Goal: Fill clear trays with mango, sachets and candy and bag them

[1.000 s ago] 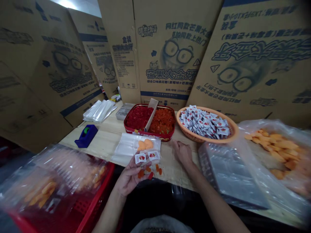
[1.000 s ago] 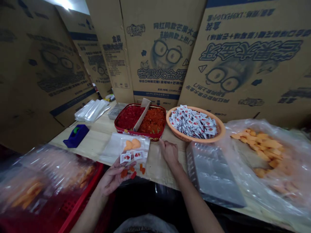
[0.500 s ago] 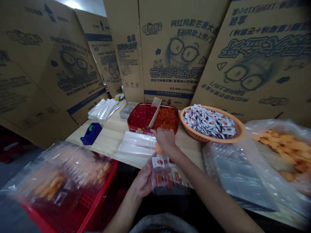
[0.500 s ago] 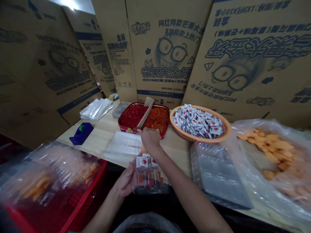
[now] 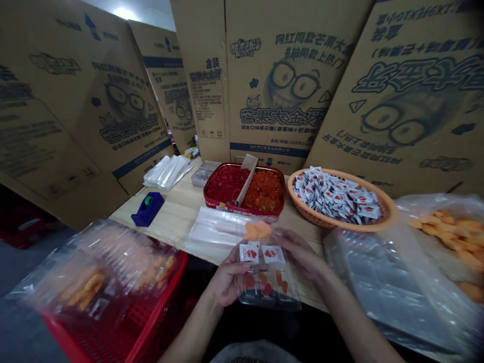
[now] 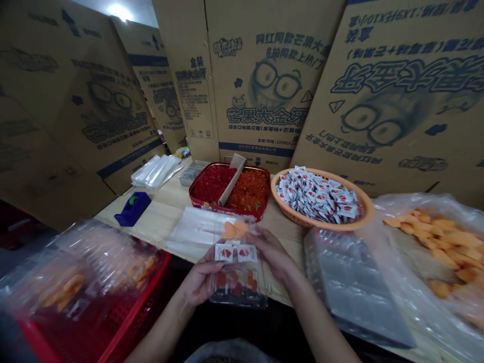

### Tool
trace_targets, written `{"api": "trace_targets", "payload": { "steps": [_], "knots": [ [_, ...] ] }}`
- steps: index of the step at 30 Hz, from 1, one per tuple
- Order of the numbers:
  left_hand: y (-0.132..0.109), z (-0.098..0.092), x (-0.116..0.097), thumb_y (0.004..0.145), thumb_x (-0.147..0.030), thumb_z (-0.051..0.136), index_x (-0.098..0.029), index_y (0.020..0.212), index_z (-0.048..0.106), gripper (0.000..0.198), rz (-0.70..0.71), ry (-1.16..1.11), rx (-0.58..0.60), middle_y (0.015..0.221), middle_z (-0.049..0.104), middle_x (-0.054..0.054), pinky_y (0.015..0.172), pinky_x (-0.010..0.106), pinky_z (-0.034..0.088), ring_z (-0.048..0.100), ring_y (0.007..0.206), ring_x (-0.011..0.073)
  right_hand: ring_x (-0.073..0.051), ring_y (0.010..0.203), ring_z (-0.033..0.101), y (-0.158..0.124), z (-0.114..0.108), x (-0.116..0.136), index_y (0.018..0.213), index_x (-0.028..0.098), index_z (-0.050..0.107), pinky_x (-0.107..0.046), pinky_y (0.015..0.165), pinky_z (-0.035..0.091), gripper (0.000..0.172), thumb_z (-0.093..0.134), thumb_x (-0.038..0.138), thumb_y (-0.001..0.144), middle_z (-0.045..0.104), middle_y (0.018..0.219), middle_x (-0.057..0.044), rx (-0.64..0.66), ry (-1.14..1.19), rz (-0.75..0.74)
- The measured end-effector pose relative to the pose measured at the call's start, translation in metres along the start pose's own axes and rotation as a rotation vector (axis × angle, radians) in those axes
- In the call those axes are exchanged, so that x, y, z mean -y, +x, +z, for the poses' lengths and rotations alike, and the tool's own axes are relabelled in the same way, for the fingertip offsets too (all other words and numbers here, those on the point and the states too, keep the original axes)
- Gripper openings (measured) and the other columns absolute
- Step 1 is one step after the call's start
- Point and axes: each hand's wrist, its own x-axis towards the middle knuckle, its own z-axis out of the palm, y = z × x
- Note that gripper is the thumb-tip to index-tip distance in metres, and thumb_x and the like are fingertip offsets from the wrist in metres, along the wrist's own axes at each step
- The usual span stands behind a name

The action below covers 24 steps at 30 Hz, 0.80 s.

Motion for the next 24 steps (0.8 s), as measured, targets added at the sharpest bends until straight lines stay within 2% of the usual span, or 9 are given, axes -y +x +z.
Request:
{"api": "trace_targets", "payload": {
  "steps": [2,3,4,6,8,10,13,16,24],
  "knots": [
    [0.004,0.008,-0.003,0.07,-0.01,0.06,-0.029,0.124,0.041,0.06,-0.014,0.066,0.037,0.114,0.058,0.008,0.072,0.04,0.05,0.059,0.1,0.0295,-0.021,0.09,0.061,-0.018,-0.007,-0.012,0.101,0.017,0.063,-0.035,0.077,0.049,0.032,0.061,0.035,0.074,0.066,0.099,-0.008,0.188,0.373,0.127],
    [0.007,0.013,-0.005,0.072,-0.015,0.06,-0.027,0.123,0.043,0.055,-0.028,0.126,0.052,0.113,0.059,0.009,0.073,0.041,0.049,0.059,0.098,0.0288,-0.02,0.086,0.062,-0.025,-0.01,-0.017,0.097,0.016,0.064,-0.035,0.076,0.05,0.029,0.065,0.031,0.071,0.067,0.094,-0.007,0.193,0.478,0.169],
    [0.011,0.016,-0.009,0.076,-0.022,0.058,-0.025,0.123,0.045,0.049,-0.035,0.224,0.06,0.111,0.06,0.01,0.074,0.041,0.049,0.06,0.096,0.0281,-0.019,0.082,0.063,-0.029,-0.013,-0.021,0.091,0.016,0.066,-0.033,0.074,0.052,0.026,0.069,0.026,0.067,0.068,0.089,-0.005,0.138,0.553,0.194],
    [0.024,0.017,-0.02,0.083,-0.036,0.047,-0.021,0.119,0.05,0.039,0.046,0.614,0.0,0.107,0.061,0.011,0.075,0.041,0.047,0.06,0.093,0.0261,-0.017,0.075,0.064,-0.033,-0.019,-0.024,0.082,0.017,0.067,-0.029,0.069,0.054,0.023,0.073,0.017,0.06,0.07,0.081,-0.002,-0.027,0.64,0.218],
    [0.042,0.009,-0.037,0.085,-0.041,0.04,-0.019,0.112,0.057,0.038,0.248,1.112,-0.148,0.104,0.062,0.011,0.083,0.042,0.044,0.058,0.096,0.0252,-0.015,0.07,0.065,-0.035,-0.026,-0.023,0.078,0.018,0.068,-0.026,0.063,0.055,0.021,0.073,0.012,0.058,0.07,0.077,0.0,-0.151,0.683,0.219],
    [0.063,-0.007,-0.054,0.08,-0.038,0.05,-0.02,0.1,0.064,0.03,0.381,1.339,-0.253,0.111,0.059,0.011,0.097,0.043,0.032,0.048,0.11,0.0278,-0.015,0.067,0.065,-0.036,-0.034,-0.018,0.076,0.018,0.068,-0.024,0.059,0.055,0.018,0.07,0.01,0.06,0.07,0.076,-0.001,-0.209,0.705,0.196],
    [0.086,-0.036,-0.069,0.072,-0.029,0.061,-0.023,0.091,0.067,0.021,0.425,1.497,-0.277,0.118,0.056,0.009,0.103,0.044,0.02,0.035,0.121,0.0296,-0.016,0.068,0.066,-0.04,-0.043,-0.013,0.077,0.019,0.067,-0.024,0.058,0.056,0.017,0.068,0.011,0.063,0.071,0.077,-0.002,-0.247,0.721,0.147],
    [0.094,-0.057,-0.068,0.072,-0.024,0.061,-0.024,0.091,0.066,0.019,0.444,1.631,-0.274,0.122,0.055,0.009,0.104,0.047,0.015,0.032,0.125,0.0292,-0.019,0.069,0.067,-0.046,-0.048,-0.012,0.078,0.02,0.067,-0.03,0.061,0.058,0.018,0.069,0.012,0.062,0.07,0.077,-0.002,-0.258,0.737,0.136],
    [0.092,-0.066,-0.058,0.081,-0.022,0.045,-0.02,0.087,0.065,0.021,0.509,1.829,-0.243,0.121,0.056,0.012,0.106,0.044,0.008,0.039,0.123,0.0259,-0.019,0.066,0.066,-0.051,-0.05,-0.011,0.072,0.022,0.066,-0.031,0.06,0.059,0.018,0.07,0.011,0.059,0.07,0.074,0.001,-0.276,0.779,0.136]
  ]
}}
